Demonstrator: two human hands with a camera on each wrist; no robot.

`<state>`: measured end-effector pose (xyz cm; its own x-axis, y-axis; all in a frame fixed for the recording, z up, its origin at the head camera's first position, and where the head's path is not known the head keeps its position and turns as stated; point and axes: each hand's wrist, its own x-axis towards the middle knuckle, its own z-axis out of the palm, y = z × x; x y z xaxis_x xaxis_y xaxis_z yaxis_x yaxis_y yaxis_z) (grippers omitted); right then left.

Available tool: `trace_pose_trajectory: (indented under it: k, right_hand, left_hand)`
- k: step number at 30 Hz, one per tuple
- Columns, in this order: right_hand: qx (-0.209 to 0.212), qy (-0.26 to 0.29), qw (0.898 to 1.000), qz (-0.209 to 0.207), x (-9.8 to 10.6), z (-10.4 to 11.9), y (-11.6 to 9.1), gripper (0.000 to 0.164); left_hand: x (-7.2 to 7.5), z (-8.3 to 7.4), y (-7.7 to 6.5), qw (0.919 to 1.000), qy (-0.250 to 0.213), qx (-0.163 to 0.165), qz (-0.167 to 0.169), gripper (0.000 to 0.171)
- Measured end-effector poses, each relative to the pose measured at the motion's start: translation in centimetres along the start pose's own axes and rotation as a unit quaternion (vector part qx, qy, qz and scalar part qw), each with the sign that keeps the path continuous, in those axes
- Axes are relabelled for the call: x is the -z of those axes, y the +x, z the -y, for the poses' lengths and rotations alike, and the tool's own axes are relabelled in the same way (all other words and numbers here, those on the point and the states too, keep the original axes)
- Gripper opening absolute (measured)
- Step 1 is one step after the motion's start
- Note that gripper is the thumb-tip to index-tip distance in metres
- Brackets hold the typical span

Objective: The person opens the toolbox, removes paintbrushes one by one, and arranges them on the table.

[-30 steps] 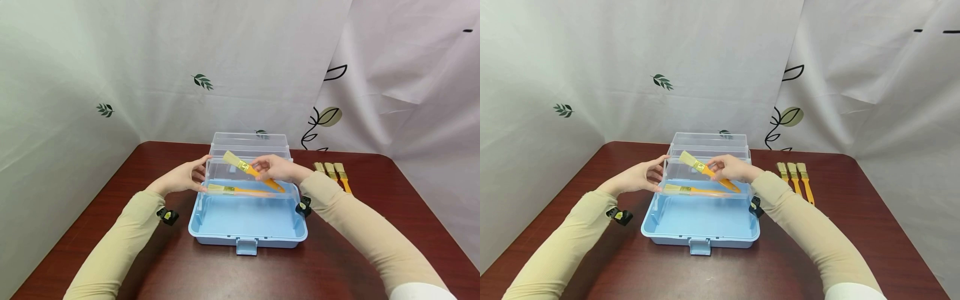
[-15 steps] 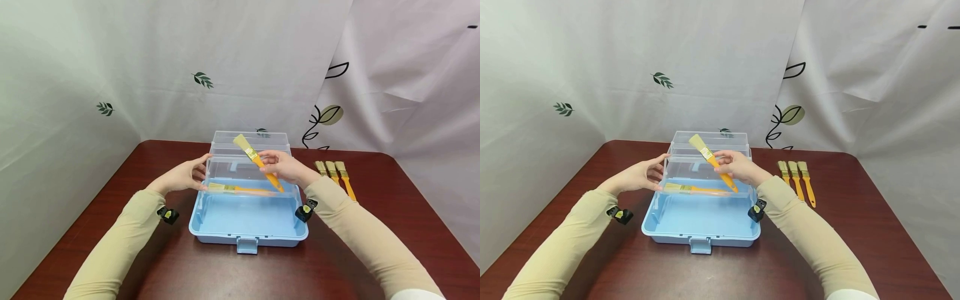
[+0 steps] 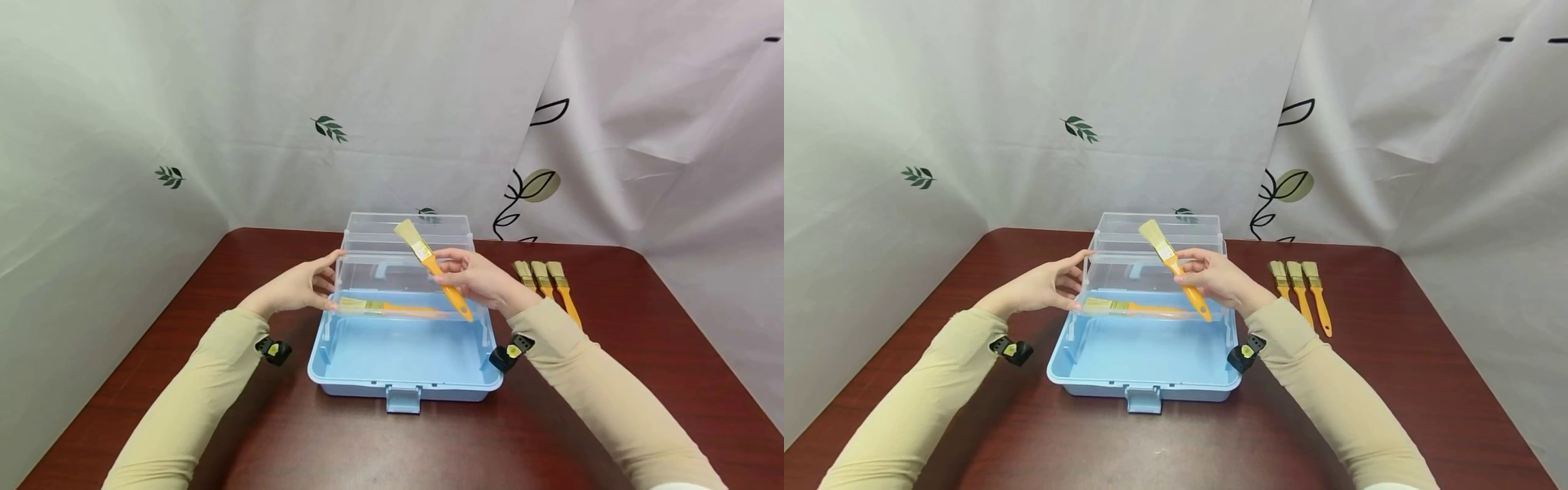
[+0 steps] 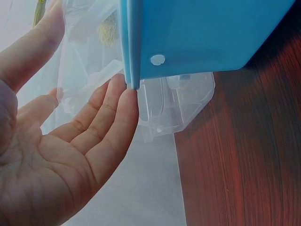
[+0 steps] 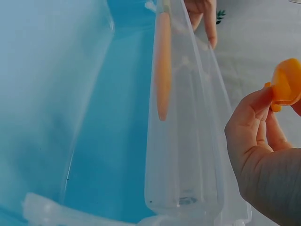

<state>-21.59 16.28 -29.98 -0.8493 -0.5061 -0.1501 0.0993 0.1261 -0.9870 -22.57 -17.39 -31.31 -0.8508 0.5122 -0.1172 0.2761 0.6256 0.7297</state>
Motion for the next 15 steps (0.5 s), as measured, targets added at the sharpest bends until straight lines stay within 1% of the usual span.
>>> trace_pose_trajectory:
  k: [11, 15]
  right_hand:
    - [-0.003, 0.036, 0.999, -0.004, 1.1, -0.9, -1.4, 0.056]
    - [-0.01, 0.04, 0.999, -0.015, 1.6, -1.3, -2.2, 0.058]
  left_hand:
    - [0.0, 0.1, 0.0, 1.0, -0.001, 0.001, -0.002, 0.103]
    - [0.0, 0.1, 0.0, 1.0, 0.002, 0.0, -0.002, 0.103]
